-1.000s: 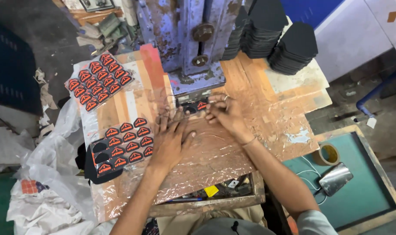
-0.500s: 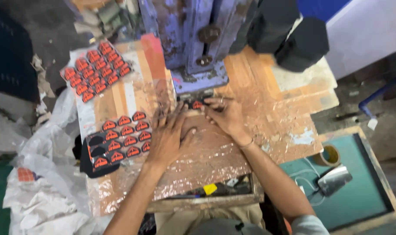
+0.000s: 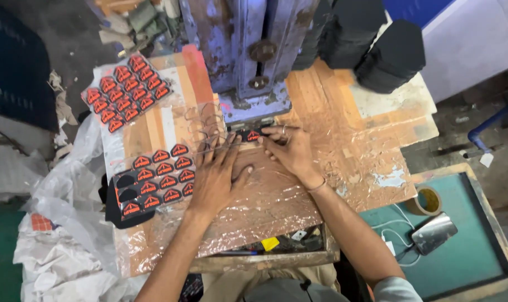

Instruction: The person repeatedly places a black hexagonal object under a press machine, then applies a sheet of red triangular stickers onto it. After pressing, the person removes the object and places it aside, repeating the process with new objects and sticker sheets.

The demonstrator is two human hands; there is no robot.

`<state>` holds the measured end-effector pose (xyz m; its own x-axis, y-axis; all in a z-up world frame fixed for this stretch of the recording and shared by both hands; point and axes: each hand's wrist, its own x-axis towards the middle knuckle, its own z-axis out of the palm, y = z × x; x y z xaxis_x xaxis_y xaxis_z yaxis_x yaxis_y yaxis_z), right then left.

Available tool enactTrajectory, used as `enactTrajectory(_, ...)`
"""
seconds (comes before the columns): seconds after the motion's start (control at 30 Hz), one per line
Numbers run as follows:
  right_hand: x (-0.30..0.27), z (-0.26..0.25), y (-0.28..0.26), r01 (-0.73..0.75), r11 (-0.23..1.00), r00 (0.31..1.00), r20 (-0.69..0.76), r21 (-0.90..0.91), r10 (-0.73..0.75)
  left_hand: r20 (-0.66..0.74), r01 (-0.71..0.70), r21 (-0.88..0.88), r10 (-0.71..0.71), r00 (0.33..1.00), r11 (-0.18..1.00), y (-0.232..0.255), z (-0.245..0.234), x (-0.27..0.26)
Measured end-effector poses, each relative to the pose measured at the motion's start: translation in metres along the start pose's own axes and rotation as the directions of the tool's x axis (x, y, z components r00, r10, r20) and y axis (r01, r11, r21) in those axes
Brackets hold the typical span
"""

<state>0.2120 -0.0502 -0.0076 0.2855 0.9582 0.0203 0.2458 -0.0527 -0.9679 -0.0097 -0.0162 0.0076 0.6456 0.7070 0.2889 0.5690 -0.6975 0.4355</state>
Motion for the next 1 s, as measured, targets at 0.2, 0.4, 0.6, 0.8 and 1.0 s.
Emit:
enactTrajectory(0.2, -0.014, -0.005, -0.008, -0.065, 0.993, 0.998, 0.0, -0.102, 0.066, -0.072, -0.045, 0.018, 0.046, 0.996, 0.999, -0.001, -0.001, -0.011)
enactTrajectory(0.4, -0.065, -0.041, -0.006, 0.171, 0.961, 0.984, 0.084, -0.219, -0.156, -0.167, 0.143, 0.008, -0.139, 0.976, 0.99, -0.035, -0.075, -0.048)
enactTrajectory(0.6, -0.114, -0.062, 0.002, -0.015, 0.983, 1.0, 0.01, -0.183, 0.017, 0.062, 0.714, -0.296, -0.733, 0.677, 0.634, -0.144, -0.112, -0.174)
enactTrajectory(0.8, -0.111, -0.006, -0.047, 0.138, 0.984, 0.971, 0.21, -0.115, -0.112, -0.084, 0.647, -0.386, -0.723, 0.686, 0.658, -0.052, -0.123, -0.182)
enactTrajectory(1.0, -0.093, 0.024, -0.044, -0.015, 0.873, 0.88, 0.42, 0.488, -0.22, 0.041, 0.407, -0.725, -0.555, 0.831, 0.556, 0.037, -0.102, -0.094)
